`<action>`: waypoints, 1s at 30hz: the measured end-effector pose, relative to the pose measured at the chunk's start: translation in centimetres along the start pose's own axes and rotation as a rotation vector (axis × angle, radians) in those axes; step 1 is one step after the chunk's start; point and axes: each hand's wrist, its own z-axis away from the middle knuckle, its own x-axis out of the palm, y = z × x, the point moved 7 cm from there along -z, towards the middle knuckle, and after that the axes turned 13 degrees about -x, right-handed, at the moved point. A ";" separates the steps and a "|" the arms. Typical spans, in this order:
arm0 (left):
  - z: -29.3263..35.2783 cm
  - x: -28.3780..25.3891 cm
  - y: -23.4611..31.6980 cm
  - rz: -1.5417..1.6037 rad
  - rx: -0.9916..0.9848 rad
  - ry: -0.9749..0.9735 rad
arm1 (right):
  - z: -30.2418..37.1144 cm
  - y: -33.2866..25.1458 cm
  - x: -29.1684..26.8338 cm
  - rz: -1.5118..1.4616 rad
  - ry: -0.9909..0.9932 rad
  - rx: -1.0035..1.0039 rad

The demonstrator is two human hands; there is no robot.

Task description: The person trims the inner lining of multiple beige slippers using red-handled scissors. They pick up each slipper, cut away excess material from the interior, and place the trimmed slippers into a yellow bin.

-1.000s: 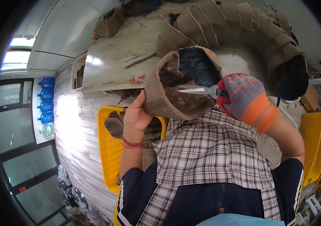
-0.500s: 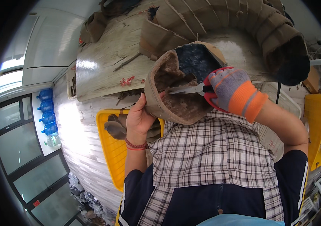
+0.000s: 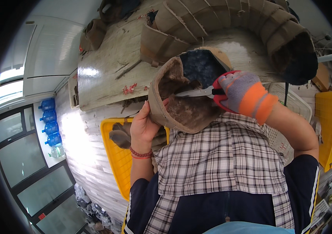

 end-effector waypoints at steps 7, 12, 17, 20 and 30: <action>-0.3 -0.2 -0.4 -0.034 0.018 -0.015 | 3.2 1.4 -1.2 -0.180 0.149 0.166; -2.2 4.9 -1.8 -0.203 -0.005 -0.145 | 5.7 1.3 1.6 -1.154 0.652 0.262; -6.5 12.6 -5.1 -0.681 -0.009 -0.248 | 5.6 -1.2 0.7 -1.140 1.079 0.089; -9.6 16.2 -4.5 -1.035 0.020 -0.349 | 9.0 0.6 -1.1 -1.000 1.247 0.174; -21.3 32.5 8.6 -1.860 1.275 0.051 | 17.3 10.6 -2.4 -0.232 1.778 0.771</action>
